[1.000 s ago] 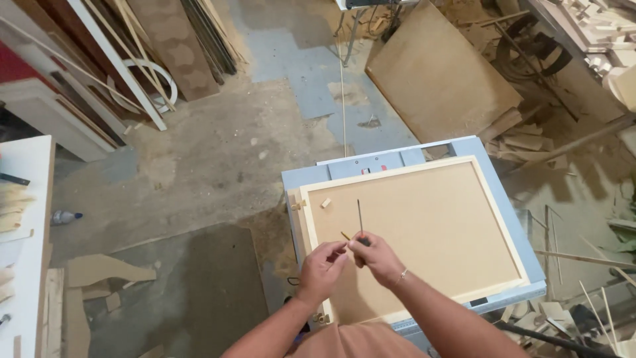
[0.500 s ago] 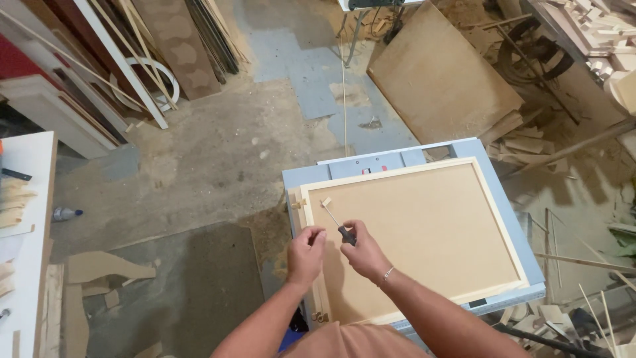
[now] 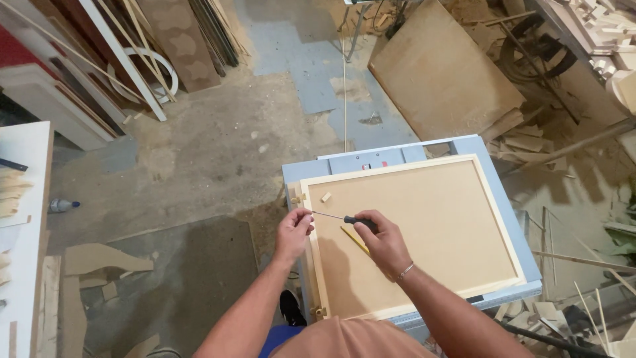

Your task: Assemble and adjust a wooden frame using a screwdriver and pencil

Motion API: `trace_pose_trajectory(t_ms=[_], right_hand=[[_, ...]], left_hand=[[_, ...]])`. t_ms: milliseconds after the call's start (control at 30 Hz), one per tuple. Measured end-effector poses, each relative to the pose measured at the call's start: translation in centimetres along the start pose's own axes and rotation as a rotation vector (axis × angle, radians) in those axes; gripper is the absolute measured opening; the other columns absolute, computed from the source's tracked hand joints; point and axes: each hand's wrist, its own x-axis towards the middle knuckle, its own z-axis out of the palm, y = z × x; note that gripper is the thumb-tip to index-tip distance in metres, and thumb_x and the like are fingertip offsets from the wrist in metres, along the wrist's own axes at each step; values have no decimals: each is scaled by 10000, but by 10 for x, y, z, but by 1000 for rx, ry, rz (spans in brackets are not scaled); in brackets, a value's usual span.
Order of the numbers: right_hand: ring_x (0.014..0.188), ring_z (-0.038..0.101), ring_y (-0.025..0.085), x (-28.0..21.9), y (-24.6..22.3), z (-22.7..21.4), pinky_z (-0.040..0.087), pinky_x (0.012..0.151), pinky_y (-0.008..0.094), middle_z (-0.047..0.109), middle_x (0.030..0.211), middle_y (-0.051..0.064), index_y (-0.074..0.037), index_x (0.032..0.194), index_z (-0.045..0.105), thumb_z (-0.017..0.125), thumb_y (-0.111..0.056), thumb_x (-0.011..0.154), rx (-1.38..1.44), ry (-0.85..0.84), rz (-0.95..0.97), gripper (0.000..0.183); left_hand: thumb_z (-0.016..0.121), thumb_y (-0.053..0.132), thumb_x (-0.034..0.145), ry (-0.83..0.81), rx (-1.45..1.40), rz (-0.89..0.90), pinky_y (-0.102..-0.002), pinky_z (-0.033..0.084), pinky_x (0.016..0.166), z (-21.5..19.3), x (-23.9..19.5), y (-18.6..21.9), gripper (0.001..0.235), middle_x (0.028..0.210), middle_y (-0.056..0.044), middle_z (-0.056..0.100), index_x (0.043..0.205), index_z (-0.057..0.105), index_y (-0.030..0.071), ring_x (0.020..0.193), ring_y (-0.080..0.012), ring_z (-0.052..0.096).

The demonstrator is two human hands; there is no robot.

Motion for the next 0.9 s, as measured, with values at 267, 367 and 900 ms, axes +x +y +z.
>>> trace_pose_trajectory(t_ms=[267, 367, 900], right_hand=[[698, 635, 181, 13, 16, -5, 628, 609, 299, 728, 874, 109, -119, 1087, 774, 724, -157, 909, 11, -4, -63, 188], [674, 629, 180, 16, 16, -4, 623, 600, 297, 714, 806, 121, -111, 1077, 768, 724, -151, 910, 27, -2, -68, 177], [680, 629, 180, 28, 13, -19, 621, 608, 287, 715, 792, 145, -95, 1064, 765, 716, -130, 903, -7, -58, -85, 172]], left_hand=[[635, 76, 980, -21, -22, 18, -218, 593, 625, 3, -3, 6, 113, 860, -50, 719, 1039, 725, 110, 688, -106, 690], [635, 79, 979, -28, -29, 16, -218, 590, 629, 2, 1, 2, 114, 865, -50, 721, 1041, 726, 110, 692, -107, 689], [623, 73, 985, -124, 5, 56, -208, 574, 639, 0, -3, 8, 135, 866, -33, 719, 1027, 741, 124, 720, -103, 687]])
